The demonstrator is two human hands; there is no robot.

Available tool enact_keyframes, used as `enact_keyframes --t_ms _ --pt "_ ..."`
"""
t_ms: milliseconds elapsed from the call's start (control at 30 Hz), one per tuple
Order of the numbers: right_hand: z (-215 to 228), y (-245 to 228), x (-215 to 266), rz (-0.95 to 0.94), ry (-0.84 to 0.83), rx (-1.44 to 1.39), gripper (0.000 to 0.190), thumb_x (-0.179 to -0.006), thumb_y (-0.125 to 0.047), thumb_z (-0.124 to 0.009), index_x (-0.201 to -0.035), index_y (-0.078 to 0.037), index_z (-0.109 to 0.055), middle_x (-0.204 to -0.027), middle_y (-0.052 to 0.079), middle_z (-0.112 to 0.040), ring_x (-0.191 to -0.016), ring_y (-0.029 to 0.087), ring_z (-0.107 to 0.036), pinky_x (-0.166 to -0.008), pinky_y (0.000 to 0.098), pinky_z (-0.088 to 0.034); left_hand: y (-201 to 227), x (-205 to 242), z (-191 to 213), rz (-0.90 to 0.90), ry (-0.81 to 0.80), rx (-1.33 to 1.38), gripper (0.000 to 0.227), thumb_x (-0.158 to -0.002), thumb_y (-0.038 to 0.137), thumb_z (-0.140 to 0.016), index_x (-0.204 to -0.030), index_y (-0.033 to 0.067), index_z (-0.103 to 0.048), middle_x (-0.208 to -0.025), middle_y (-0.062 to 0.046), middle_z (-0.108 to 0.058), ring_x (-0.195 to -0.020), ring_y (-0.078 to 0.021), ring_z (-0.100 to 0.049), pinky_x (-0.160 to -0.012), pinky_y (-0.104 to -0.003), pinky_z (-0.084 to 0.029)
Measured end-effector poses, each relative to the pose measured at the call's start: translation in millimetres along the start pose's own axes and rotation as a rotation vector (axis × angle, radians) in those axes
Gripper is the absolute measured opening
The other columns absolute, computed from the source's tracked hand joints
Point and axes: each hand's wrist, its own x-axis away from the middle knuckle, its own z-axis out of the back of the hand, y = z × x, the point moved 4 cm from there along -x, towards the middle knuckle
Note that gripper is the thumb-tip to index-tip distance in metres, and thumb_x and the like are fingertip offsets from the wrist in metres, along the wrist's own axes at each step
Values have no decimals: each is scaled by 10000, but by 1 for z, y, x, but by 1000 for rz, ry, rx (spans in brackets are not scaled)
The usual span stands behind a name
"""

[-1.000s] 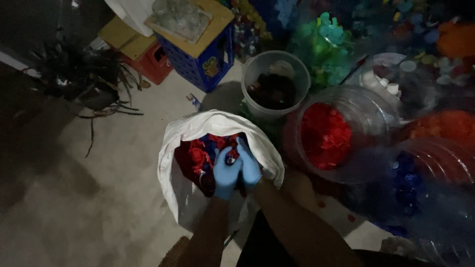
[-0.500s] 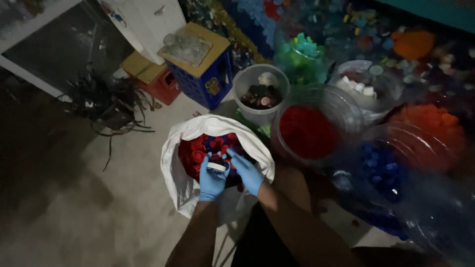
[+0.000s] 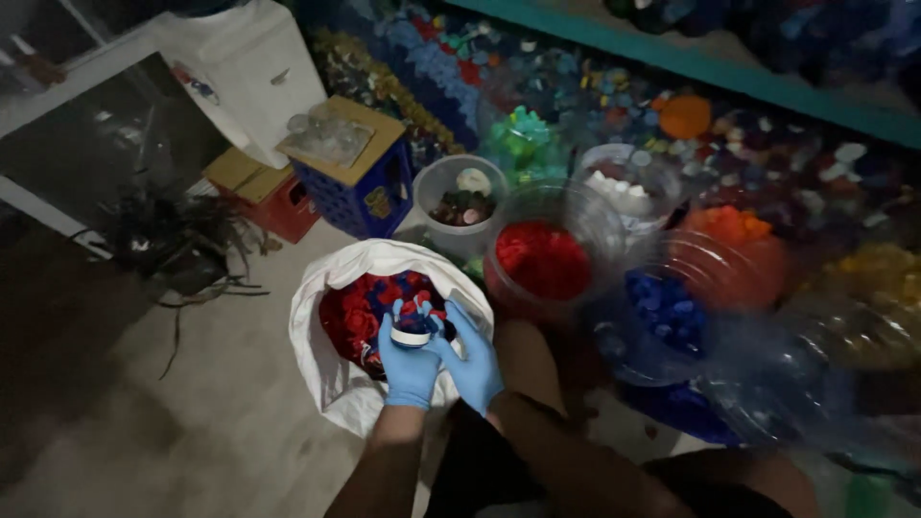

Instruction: The person sorts plastic bottle caps by color, picking them from a white sack and placing them into clear containers filled with red, blue, and other colored caps. The person wears blue gloves and handles the caps one by one.

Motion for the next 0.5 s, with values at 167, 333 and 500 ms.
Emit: enact_keyframes --t_ms 167,333,500 --pt "45 -35 10 -199 133 -330 494 -921 -24 -732 -1402 -22 -619 -1418 165 -638 -1282 182 -585 -1124 411 -471 -33 42 -26 64 23 -66 294 -990 361 -672 -1191 151 -715 -1157 -162 -755 -1057 -330 -712 -967 -493 -544" --pt "97 -14 33 -294 134 -416 535 -1010 -112 -633 -1529 -86 -509 -1548 179 -509 -1401 298 -514 -1213 470 -388 -92 61 -6 245 29 -9 375 -1013 410 -583 -1279 172 -700 -1286 -119 -707 -1186 -276 -667 -1051 -439 -510" --pt "151 -43 74 -296 204 -286 473 -1004 -168 -663 -1470 -144 -582 -1553 163 -527 -1397 346 -525 -1188 481 -417 -142 87 22 276 -435 -357 426 -1089 340 -411 -1436 127 -538 -1290 -138 -660 -1121 -281 -649 -936 -399 -518"
